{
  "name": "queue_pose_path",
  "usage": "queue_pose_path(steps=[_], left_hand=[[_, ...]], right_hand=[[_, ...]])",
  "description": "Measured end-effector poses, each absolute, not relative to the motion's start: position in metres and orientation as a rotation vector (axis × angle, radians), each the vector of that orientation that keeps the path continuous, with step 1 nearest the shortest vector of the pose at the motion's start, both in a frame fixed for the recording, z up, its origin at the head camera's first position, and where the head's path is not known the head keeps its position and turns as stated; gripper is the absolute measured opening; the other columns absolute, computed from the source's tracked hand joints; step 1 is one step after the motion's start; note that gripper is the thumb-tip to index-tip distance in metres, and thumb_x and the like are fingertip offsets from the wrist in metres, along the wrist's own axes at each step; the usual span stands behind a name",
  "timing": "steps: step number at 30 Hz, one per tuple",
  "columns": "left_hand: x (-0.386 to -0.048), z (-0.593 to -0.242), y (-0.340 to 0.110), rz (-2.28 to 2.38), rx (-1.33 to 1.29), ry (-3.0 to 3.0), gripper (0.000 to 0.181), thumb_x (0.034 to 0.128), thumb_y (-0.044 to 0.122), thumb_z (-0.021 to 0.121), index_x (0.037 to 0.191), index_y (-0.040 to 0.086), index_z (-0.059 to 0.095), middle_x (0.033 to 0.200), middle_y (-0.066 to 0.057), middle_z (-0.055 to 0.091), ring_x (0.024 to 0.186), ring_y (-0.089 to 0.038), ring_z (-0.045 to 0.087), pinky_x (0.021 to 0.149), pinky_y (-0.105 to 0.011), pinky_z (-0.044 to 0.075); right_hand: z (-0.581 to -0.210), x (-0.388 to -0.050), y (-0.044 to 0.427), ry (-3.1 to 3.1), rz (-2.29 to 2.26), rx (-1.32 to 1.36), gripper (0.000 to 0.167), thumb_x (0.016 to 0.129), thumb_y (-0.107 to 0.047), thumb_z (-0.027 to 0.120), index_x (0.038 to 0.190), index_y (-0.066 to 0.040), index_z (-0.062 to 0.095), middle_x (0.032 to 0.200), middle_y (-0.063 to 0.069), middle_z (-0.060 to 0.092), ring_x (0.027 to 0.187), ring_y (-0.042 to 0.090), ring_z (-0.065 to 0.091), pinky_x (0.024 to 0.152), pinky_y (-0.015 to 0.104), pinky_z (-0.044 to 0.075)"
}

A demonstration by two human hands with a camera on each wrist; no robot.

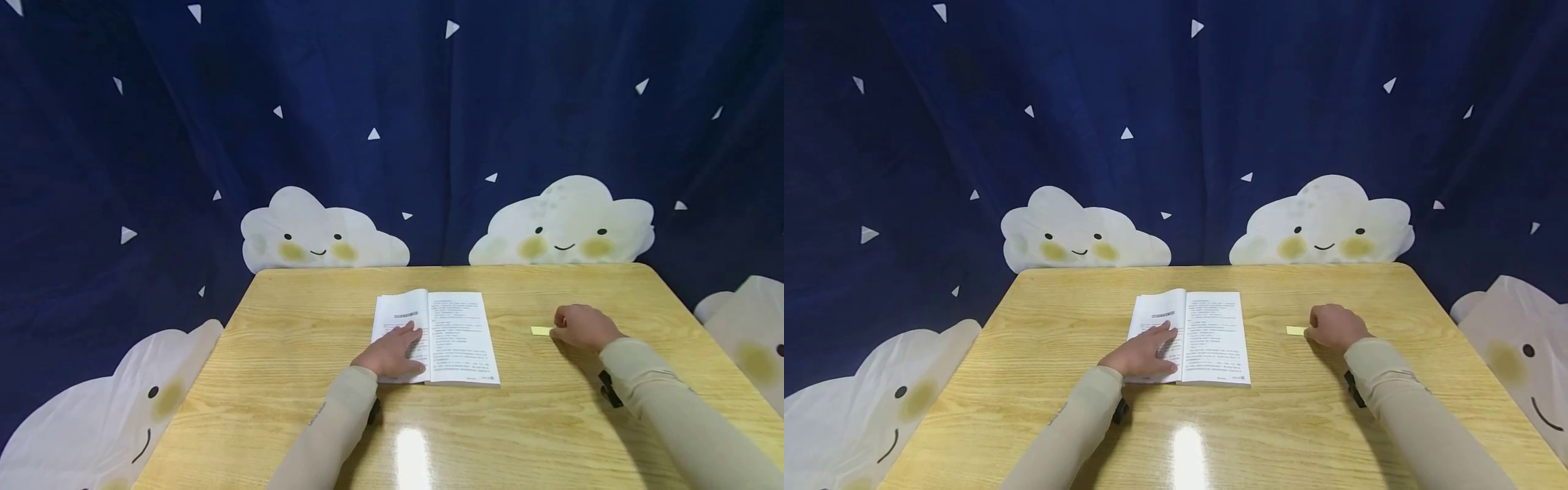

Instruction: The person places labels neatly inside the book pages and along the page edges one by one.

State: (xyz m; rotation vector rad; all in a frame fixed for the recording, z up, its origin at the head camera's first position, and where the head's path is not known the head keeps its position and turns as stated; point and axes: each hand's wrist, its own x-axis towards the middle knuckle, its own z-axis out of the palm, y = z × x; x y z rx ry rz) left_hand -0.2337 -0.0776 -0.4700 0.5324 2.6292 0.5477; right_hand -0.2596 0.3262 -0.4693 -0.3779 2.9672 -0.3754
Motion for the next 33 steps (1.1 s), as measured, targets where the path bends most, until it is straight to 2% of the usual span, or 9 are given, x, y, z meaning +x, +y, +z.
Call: queue_pose_path(steps=[6, 11, 17, 24, 29, 33], left_hand=[[-0.234, -0.472, -0.078, 0.574, 0.535, 2.613, 0.075, 0.0911, 0.036, 0.068, 0.156, 0.020, 0.035, 0.168, -0.001, 0.021, 0.156, -0.025, 0.020, 0.125, -0.044, 0.025], [-0.234, -0.470, -0.077, 0.570, 0.541, 2.617, 0.075, 0.0906, 0.037, 0.069, 0.156, 0.019, 0.035, 0.167, -0.002, 0.021, 0.155, -0.026, 0.021, 0.124, -0.045, 0.025], [-0.234, -0.470, -0.077, 0.578, 0.528, 2.616, 0.076, 0.0908, 0.038, 0.069, 0.156, 0.020, 0.035, 0.168, 0.000, 0.020, 0.156, -0.025, 0.020, 0.125, -0.043, 0.025], [-0.235, -0.471, -0.077, 0.559, 0.527, 2.619, 0.076, 0.0907, 0.038, 0.070, 0.156, 0.020, 0.035, 0.168, 0.000, 0.021, 0.155, -0.026, 0.021, 0.124, -0.044, 0.025], [-0.236, -0.471, -0.078, 0.560, 0.515, 2.616, 0.076, 0.0909, 0.038, 0.069, 0.156, 0.021, 0.035, 0.168, 0.001, 0.020, 0.156, -0.025, 0.020, 0.125, -0.044, 0.025], [-0.236, -0.471, -0.078, 0.555, 0.517, 2.618, 0.076, 0.0909, 0.038, 0.069, 0.156, 0.021, 0.035, 0.168, 0.000, 0.020, 0.156, -0.025, 0.020, 0.125, -0.044, 0.025]], right_hand=[[-0.475, -0.261, 0.326, 3.004, -0.324, -0.507, 0.011, 0.086, -0.013, 0.069, 0.092, -0.005, 0.072, 0.083, 0.006, 0.068, 0.073, 0.019, 0.060, 0.065, 0.040, 0.052], [-0.475, -0.264, 0.323, 3.047, -0.324, -0.613, 0.010, 0.085, -0.006, 0.064, 0.089, -0.007, 0.073, 0.082, 0.004, 0.066, 0.072, 0.017, 0.059, 0.066, 0.040, 0.052], [-0.475, -0.268, 0.321, 3.046, -0.320, -0.570, 0.007, 0.082, -0.005, 0.065, 0.084, -0.007, 0.071, 0.078, 0.003, 0.068, 0.071, 0.018, 0.061, 0.064, 0.039, 0.051], [-0.476, -0.268, 0.318, 3.037, -0.338, -0.558, 0.004, 0.083, -0.004, 0.064, 0.082, -0.006, 0.067, 0.073, 0.000, 0.063, 0.065, 0.013, 0.053, 0.058, 0.032, 0.044], [-0.476, -0.267, 0.314, 3.049, -0.358, -0.574, 0.011, 0.085, -0.001, 0.061, 0.078, -0.010, 0.063, 0.070, -0.001, 0.058, 0.063, 0.012, 0.048, 0.058, 0.030, 0.039], [-0.477, -0.268, 0.312, 3.027, -0.384, -0.579, 0.012, 0.085, 0.002, 0.058, 0.080, -0.008, 0.062, 0.072, 0.001, 0.059, 0.065, 0.014, 0.048, 0.059, 0.031, 0.041]])
